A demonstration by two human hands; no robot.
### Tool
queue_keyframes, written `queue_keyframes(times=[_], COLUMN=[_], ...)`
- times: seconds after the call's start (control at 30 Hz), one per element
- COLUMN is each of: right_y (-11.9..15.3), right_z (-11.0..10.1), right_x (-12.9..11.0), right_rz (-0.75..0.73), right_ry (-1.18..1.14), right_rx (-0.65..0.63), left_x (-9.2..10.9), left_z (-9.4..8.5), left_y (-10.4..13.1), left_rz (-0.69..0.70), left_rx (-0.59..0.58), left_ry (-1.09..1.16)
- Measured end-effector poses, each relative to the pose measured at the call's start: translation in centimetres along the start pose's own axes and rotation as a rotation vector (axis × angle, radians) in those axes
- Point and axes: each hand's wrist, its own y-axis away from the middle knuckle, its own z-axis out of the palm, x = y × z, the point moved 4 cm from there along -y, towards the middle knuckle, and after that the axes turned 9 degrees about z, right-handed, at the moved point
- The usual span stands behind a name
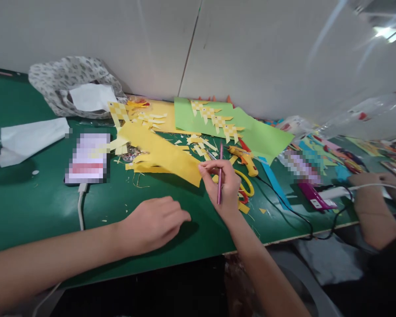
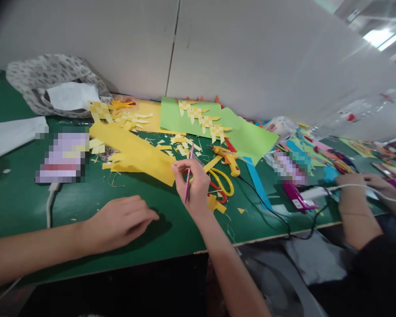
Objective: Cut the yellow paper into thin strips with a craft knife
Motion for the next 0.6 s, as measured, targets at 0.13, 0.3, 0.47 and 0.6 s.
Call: queue_keyframes(times=[0.13,0.3,0.47,0.6], right_y=[0.7,2.1,2.3,2.1], right_z=[0.4,2.5,2.9,2.5], right_x=[-0.9,-1.0,-0.3,-0.1], right_rz=[0.006,-0.02,0.089,0.151], right_ry=[-0.077,-0.116,-0.126,-0.155], right_rx=[0.091,-0.101,-0.199,-0.135], left_x=[-3.4,-5.2,-5.3,-5.2], left_z=[0.4,0.5,0.7,1.0], left_y=[0.0,0.0,0.3,0.4], left_rz=[-0.674,-0.9,-0.933,-0.964], left_rx=[0.08,0.157,0.134,0.078], left_ry=[0.643,0.953,0.946,0.954])
